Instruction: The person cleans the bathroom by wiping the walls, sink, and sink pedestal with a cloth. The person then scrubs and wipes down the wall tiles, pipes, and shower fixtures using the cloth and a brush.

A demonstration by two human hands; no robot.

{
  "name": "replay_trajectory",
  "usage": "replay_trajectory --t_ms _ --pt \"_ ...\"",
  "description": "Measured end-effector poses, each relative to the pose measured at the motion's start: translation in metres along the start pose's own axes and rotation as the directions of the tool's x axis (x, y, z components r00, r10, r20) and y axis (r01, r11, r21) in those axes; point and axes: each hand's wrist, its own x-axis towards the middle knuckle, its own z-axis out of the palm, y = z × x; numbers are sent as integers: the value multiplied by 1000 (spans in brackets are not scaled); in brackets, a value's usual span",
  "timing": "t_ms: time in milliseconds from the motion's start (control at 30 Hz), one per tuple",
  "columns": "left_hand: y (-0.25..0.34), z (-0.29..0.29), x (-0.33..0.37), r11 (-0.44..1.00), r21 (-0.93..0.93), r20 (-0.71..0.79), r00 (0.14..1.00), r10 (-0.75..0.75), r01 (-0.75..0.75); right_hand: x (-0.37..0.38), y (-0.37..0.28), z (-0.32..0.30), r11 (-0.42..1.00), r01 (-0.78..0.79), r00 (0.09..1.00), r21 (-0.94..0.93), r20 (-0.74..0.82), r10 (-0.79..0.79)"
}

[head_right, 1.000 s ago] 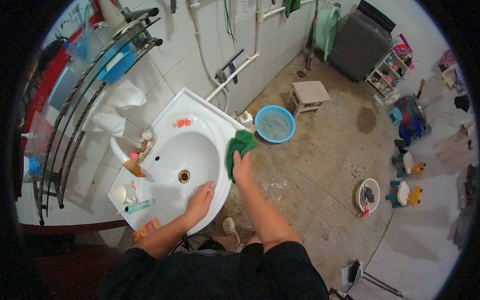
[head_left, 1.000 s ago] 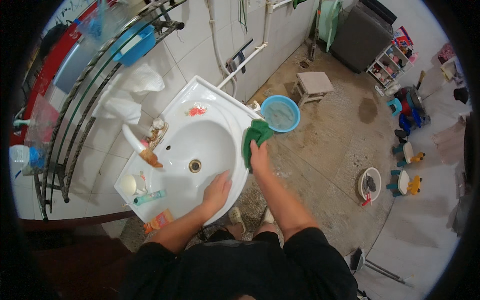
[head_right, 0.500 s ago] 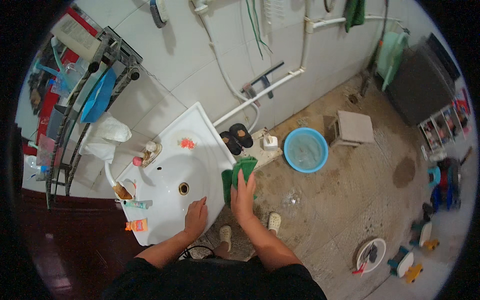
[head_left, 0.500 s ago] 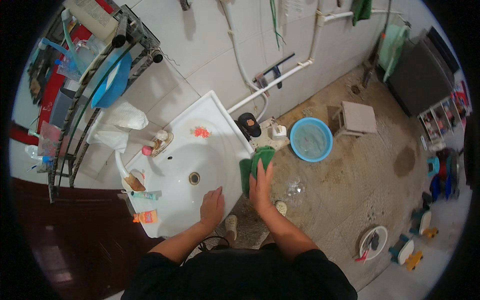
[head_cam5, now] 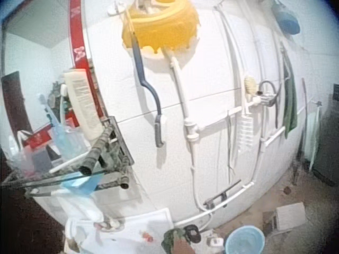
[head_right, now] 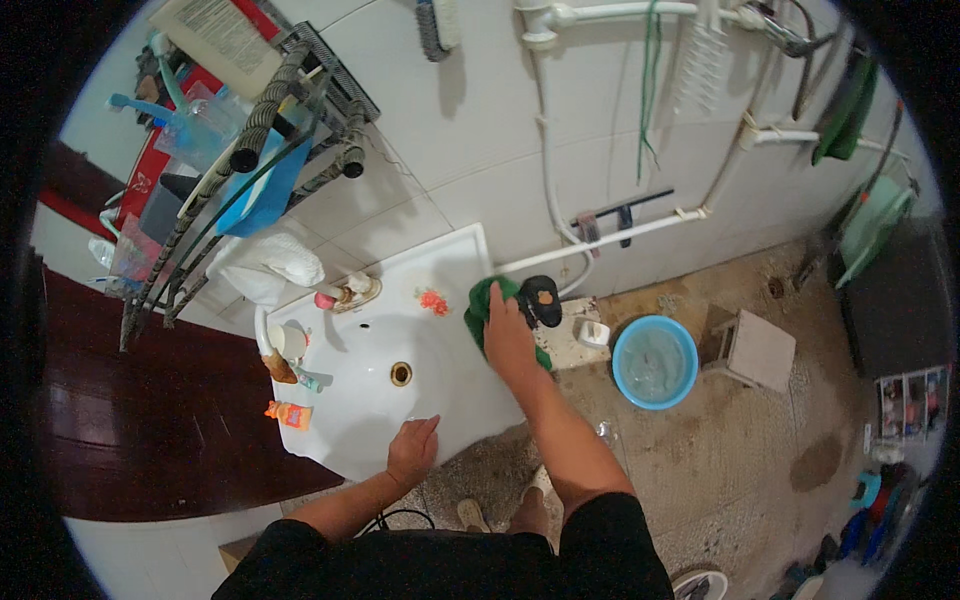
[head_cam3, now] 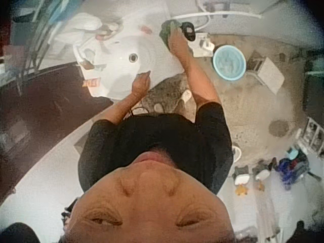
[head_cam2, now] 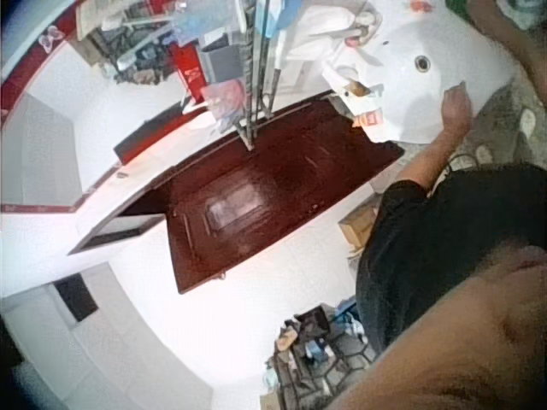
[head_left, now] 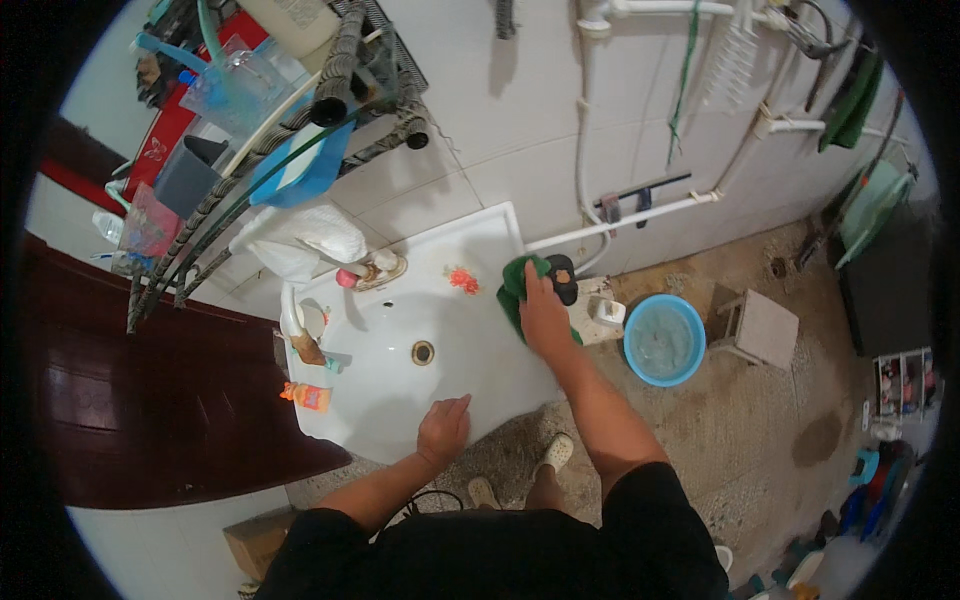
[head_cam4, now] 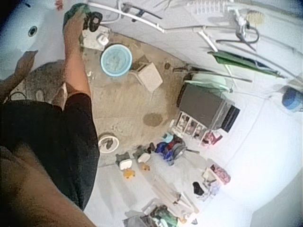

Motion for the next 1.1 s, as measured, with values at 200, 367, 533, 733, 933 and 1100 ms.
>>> replay_trajectory --t_ms 200,367,533,733,933,1100 --pt "7 -2 5 999 25 -31 999 -27 28 122 21 37 992 -48 992 114 -108 61" --pt "13 -1 8 999 49 -51 999 -6 9 139 28 34 895 -142 984 424 -34 173" --pt "6 0 1 999 36 -33 999 -8 9 80 13 12 893 -162 987 420 55 153" --pt "2 1 -5 996 42 44 996 -83 81 -57 19 -10 863 -253 963 438 195 184" --pt "4 1 -4 988 76 137 980 -146 136 -161 31 -37 591 -535 842 604 441 311" --pt "5 -4 -12 988 134 -25 997 -73 75 -200 -16 -91 129 -601 751 789 503 429"
